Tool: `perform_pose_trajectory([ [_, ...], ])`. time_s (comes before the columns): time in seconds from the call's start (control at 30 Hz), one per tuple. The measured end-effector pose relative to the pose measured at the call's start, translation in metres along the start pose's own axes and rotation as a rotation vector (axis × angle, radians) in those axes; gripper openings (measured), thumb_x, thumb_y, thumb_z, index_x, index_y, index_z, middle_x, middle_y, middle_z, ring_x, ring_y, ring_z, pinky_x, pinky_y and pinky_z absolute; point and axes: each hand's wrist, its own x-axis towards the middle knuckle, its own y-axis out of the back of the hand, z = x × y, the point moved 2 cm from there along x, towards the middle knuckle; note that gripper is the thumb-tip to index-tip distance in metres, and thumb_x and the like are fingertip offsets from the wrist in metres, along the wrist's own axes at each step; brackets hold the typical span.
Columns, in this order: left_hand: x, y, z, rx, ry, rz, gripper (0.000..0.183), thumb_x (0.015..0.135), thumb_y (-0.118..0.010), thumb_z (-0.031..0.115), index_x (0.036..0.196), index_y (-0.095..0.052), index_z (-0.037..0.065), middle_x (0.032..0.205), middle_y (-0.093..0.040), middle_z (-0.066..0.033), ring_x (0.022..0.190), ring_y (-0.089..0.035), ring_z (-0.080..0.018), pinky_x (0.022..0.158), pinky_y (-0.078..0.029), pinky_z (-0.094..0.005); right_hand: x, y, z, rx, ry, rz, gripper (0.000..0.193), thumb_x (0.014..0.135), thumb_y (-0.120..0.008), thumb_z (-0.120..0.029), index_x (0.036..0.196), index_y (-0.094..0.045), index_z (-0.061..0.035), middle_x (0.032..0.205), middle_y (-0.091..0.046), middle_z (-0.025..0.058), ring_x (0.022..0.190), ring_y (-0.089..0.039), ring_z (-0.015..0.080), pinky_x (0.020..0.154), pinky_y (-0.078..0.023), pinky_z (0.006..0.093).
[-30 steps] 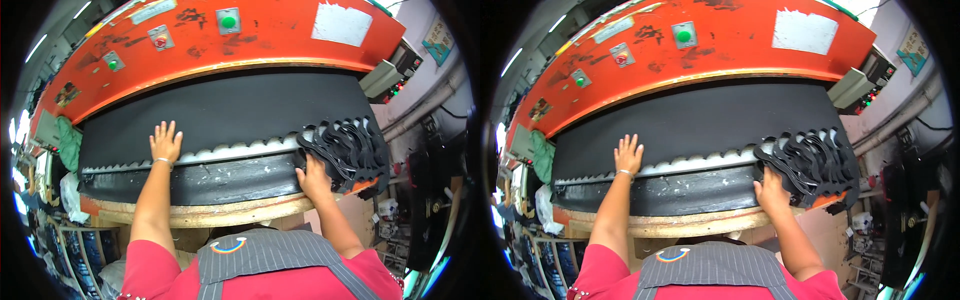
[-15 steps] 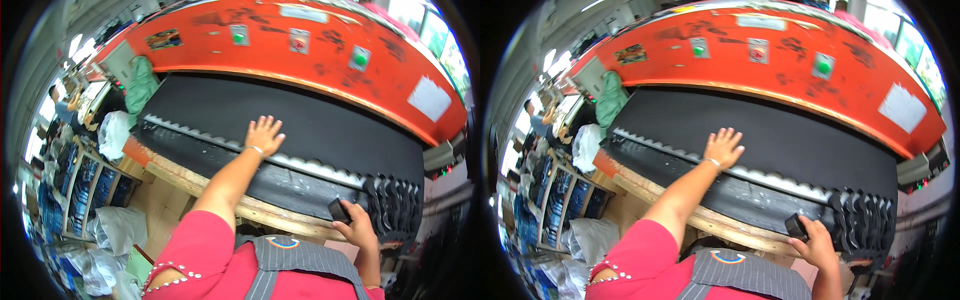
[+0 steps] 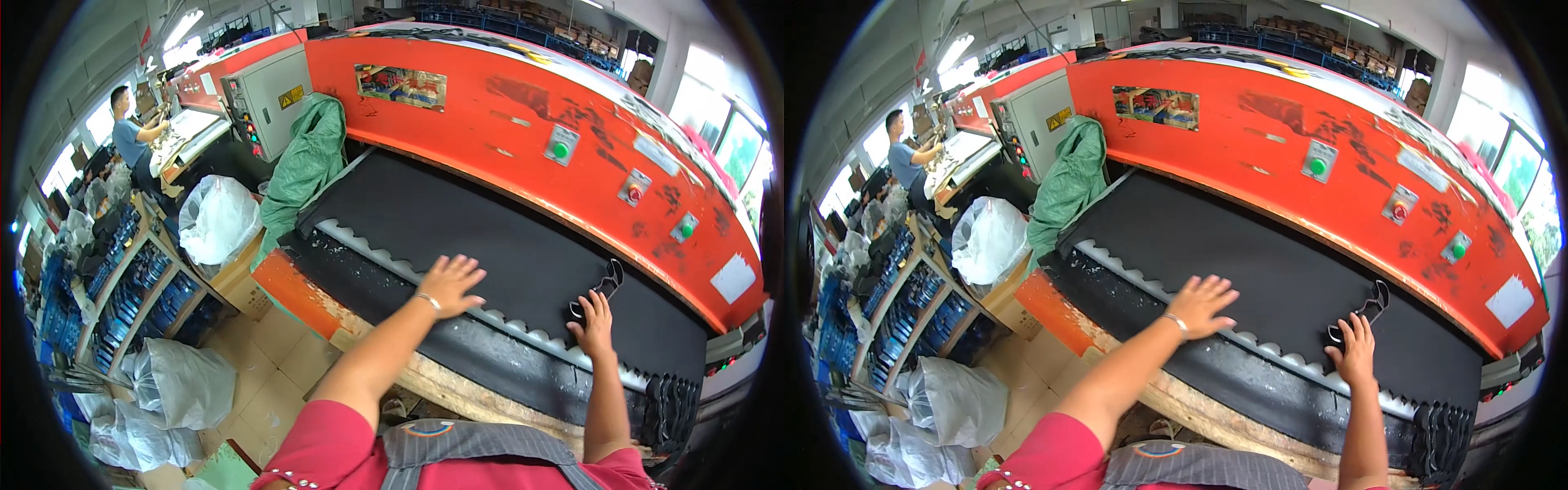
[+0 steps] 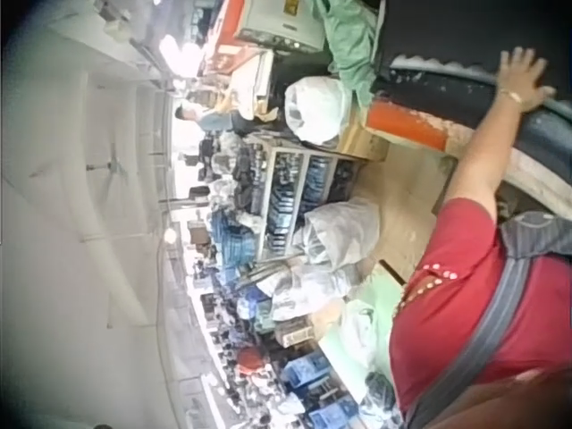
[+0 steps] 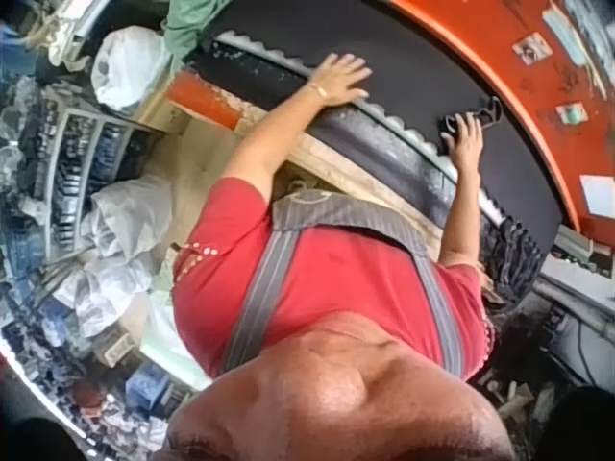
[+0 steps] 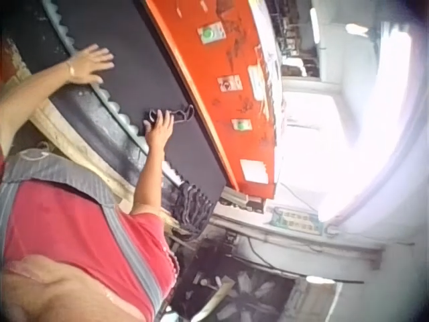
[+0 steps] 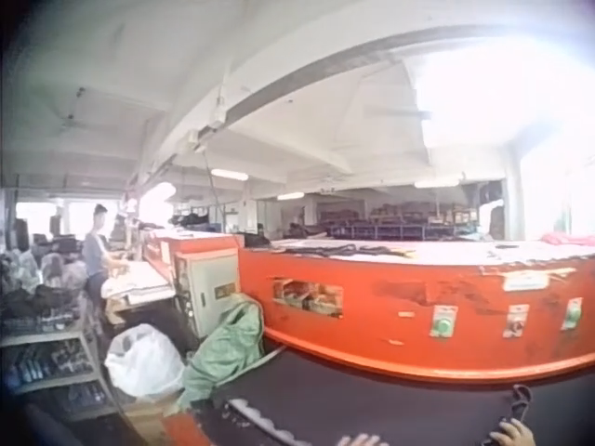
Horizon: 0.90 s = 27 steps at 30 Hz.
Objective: Operating a large red die-cutting machine to stamp out shoe components from a black material sheet.
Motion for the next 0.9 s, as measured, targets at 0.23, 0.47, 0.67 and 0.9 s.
perform_pose_trajectory([
  [0.23,-0.016,0.015,-0.095,0.05,-0.069,0.072,0.073,0.083,-0.051,0.063,0.144,-0.036,0.026,0.152,-0.03,-0.007,0.141,-0.024,-0.0292,0.114,-0.018,-0.0492,0.006,-0.025,-0.033,0.043,-0.476,0.288,0.073,0.066,-0.082,-0.04,0.125,-0.054,-0.006,0.142,-0.031,0.0315,0.126,-0.04,0.0458,0.103,-0.037,0.0476],
  [0.47,-0.017,0.021,-0.103,-0.004,-0.017,0.06,0.075,0.076,-0.063,0.057,0.14,-0.044,0.022,0.15,-0.035,-0.0097,0.14,-0.026,-0.0308,0.113,-0.016,-0.05,0.015,-0.031,-0.039,0.082,-0.557,0.192,0.072,0.068,-0.076,-0.053,0.123,-0.057,-0.0111,0.146,-0.026,0.0295,0.126,-0.04,0.0446,0.105,-0.034,0.0465],
  [0.67,0.003,0.041,-0.105,-0.32,0.056,-0.267,0.061,0.081,-0.068,0.032,0.138,-0.049,0.02,0.155,-0.023,-0.0101,0.145,-0.015,-0.0282,0.115,-0.008,-0.0469,0.005,-0.028,-0.029,0.114,-0.573,0.21,0.07,0.071,-0.07,-0.058,0.126,-0.056,-0.0168,0.148,-0.023,0.0293,0.123,-0.041,0.0457,0.106,-0.032,0.0462],
  [0.9,0.019,0.149,-0.05,-0.733,-0.105,0.44,0.012,0.078,-0.066,0.006,0.069,-0.062,0.0,0.098,-0.068,-0.0109,0.109,-0.061,-0.0297,0.098,-0.043,-0.0417,0.004,-0.027,-0.028,0.138,-0.529,0.209,0.068,0.074,-0.068,-0.057,0.125,-0.055,-0.0145,0.144,-0.024,0.0341,0.132,-0.033,0.0427,0.11,-0.027,0.047],
])
